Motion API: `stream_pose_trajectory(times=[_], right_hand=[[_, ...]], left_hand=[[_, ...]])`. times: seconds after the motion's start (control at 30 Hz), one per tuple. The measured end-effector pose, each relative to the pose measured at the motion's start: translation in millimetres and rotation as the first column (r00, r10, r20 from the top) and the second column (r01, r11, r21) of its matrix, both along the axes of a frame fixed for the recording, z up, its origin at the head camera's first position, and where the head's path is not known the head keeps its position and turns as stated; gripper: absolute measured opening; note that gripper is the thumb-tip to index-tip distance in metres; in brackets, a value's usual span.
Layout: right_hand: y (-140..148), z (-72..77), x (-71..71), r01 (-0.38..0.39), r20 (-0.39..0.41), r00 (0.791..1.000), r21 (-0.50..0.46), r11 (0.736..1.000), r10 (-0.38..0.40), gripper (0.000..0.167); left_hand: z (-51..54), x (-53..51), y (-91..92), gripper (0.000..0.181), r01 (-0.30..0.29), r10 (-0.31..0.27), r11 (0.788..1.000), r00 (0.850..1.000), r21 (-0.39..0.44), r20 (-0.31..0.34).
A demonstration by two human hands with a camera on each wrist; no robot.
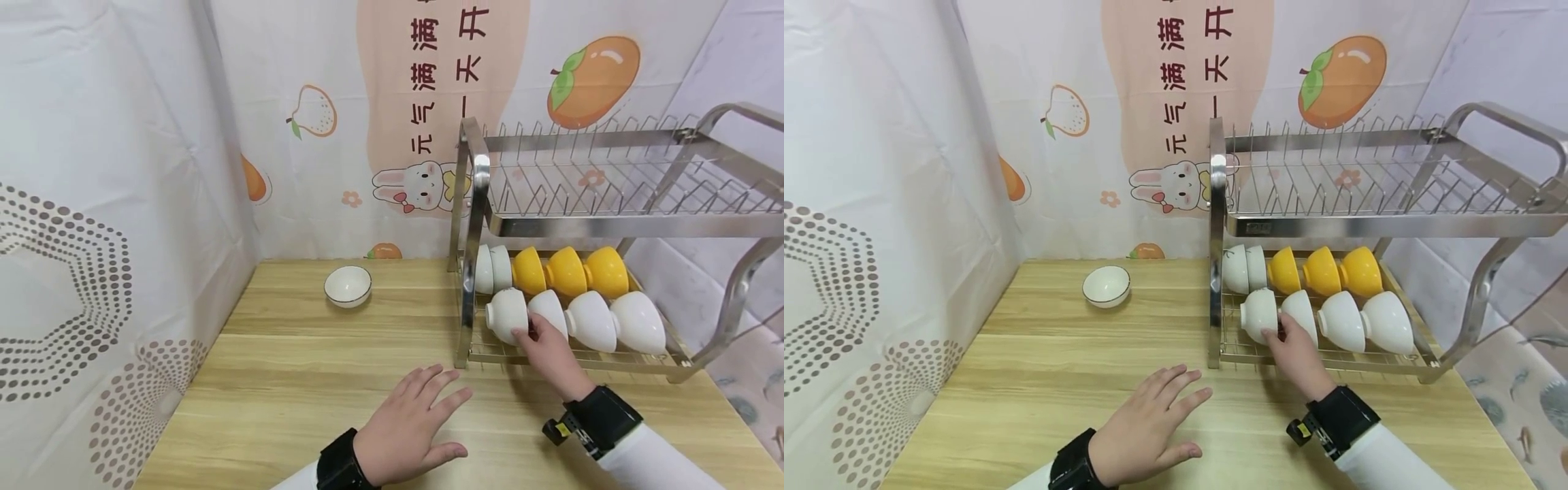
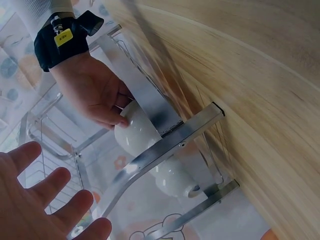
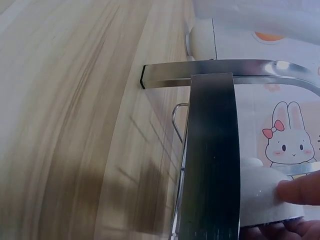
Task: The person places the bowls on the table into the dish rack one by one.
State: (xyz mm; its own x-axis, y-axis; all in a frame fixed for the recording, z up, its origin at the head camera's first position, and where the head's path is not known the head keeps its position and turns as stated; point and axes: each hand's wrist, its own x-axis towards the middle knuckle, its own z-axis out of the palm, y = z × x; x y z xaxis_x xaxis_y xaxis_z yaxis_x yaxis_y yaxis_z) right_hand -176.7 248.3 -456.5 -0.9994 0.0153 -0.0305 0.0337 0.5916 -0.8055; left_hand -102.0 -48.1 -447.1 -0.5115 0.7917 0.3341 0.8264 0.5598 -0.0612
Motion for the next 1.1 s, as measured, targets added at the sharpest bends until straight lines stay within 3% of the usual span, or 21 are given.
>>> stream_pose_trajectory(times=[0.37, 0.53, 0.67, 0.8, 0.93, 1.1], right_hand=[[5.9, -2.0, 13.7, -0.006, -0.018, 1.000, -0.040, 0.999, 0.005, 0.059], [6.2, 0.2, 34.6, -0.011, -0.095, 0.996, -0.083, 0.996, 0.003, 0.057], [4.9, 0.3, 57.6, -0.008, -0.194, 0.981, -0.014, 1.000, 0.006, 0.055], [4.9, -3.8, 78.9, -0.030, -0.345, 0.933, 0.210, 0.977, 0.103, 0.055], [11.4, -9.2, 96.3, -0.023, -0.446, 0.865, 0.423, 0.906, 0.230, 0.069], [24.2, -14.1, 111.1, -0.024, -0.488, 0.803, 0.549, 0.836, 0.344, 0.083]], left_hand=[[-3.7, 2.0, 0.8, 0.070, -0.010, 0.010, 1.000, 1.000, 0.015, 0.016], [-1.3, 0.3, -1.3, 0.070, -0.038, 0.037, 0.999, 0.998, 0.019, 0.047], [2.3, -2.0, -7.2, 0.070, -0.116, 0.113, 0.993, 0.989, 0.021, 0.097], [3.4, -3.8, -14.4, 0.071, -0.205, 0.199, 0.978, 0.970, 0.034, 0.143], [3.8, -3.8, -20.3, 0.070, -0.249, 0.238, 0.967, 0.954, 0.043, 0.182], [2.6, -1.0, -27.2, 0.070, -0.289, 0.270, 0.956, 0.934, 0.050, 0.232]])
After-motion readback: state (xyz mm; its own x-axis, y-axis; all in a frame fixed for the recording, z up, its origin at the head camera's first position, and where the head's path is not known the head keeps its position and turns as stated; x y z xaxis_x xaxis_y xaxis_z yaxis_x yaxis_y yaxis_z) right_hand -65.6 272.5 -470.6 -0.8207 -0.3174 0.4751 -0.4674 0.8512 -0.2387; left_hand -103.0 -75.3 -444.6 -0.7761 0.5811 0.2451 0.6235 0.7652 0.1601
